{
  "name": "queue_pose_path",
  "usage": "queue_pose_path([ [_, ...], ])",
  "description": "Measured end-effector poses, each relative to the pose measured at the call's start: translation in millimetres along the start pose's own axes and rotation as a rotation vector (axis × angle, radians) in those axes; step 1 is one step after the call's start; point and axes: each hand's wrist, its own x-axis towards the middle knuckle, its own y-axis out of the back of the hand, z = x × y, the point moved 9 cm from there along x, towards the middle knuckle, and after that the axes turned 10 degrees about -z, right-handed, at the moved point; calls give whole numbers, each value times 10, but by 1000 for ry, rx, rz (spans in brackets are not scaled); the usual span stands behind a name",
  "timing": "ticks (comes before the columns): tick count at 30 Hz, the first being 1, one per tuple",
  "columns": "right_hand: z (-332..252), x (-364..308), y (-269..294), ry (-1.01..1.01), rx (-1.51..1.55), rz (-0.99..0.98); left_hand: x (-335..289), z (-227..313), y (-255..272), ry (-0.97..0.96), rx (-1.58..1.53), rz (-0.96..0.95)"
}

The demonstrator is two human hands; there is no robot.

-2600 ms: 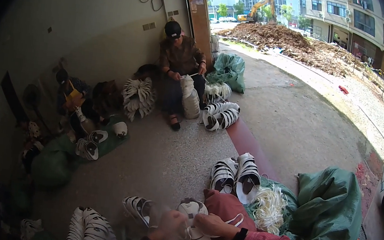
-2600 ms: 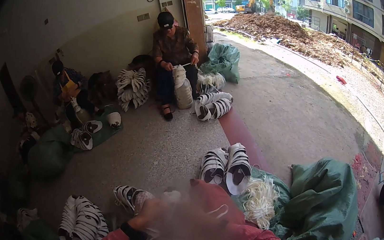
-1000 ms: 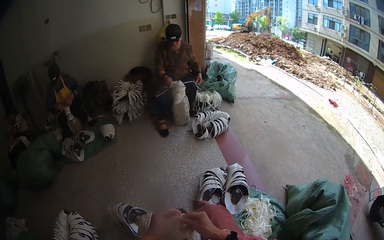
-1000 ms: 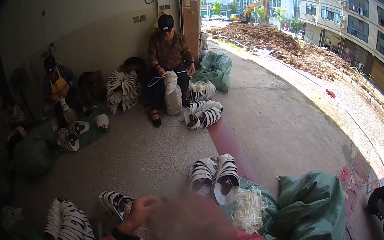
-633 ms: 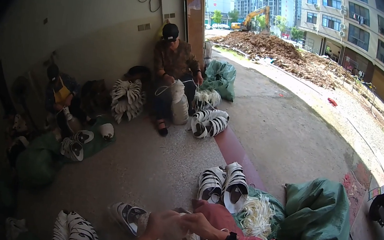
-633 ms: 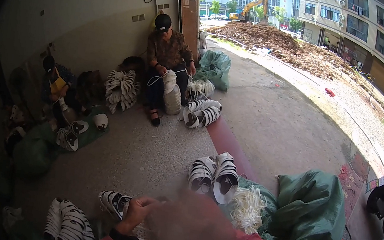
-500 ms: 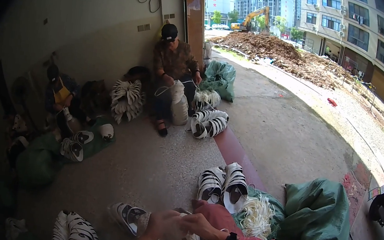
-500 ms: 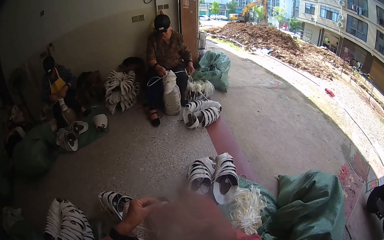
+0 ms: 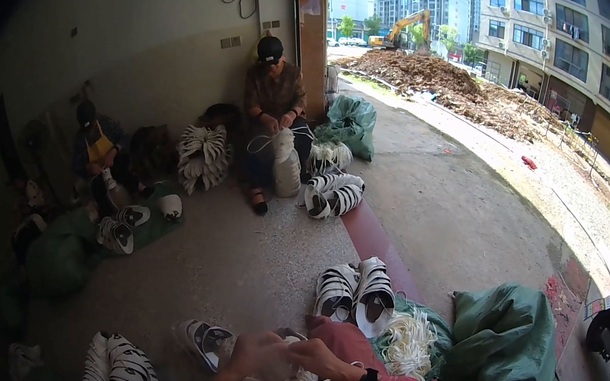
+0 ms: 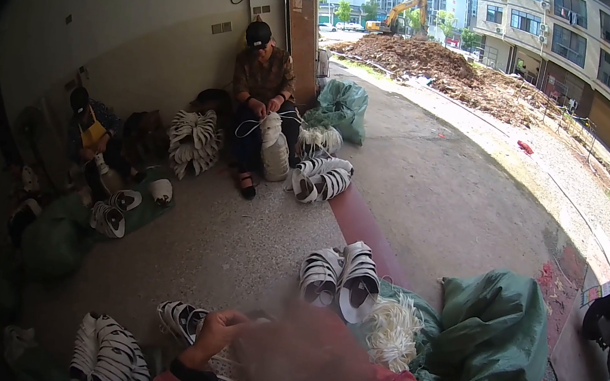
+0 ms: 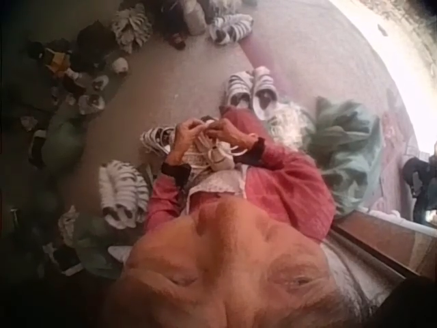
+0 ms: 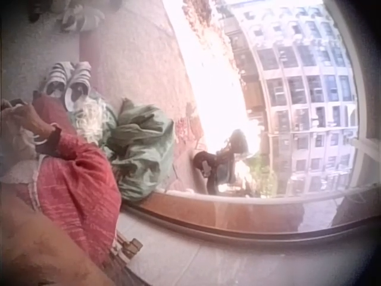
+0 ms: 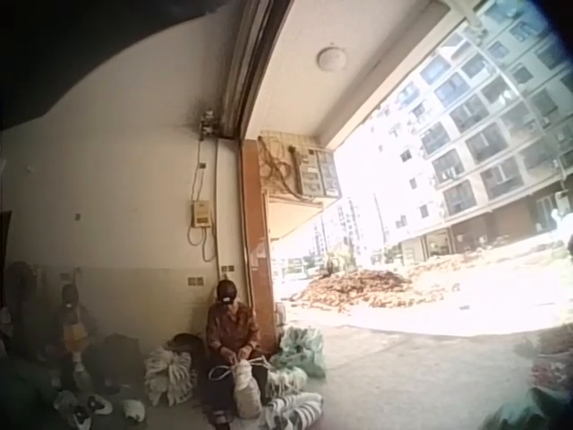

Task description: The recorder is lacing white shoes while sitting on the floor in a warehouse-like environment.

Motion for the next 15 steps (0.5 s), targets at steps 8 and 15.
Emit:
queue_pose_path([
  [8,-45,115,-148,13,295,-357,4,263,35,-3,70,28],
  [15,-383,-101,-397,732,-542,-408,-188,203,-68,17,94,58],
])
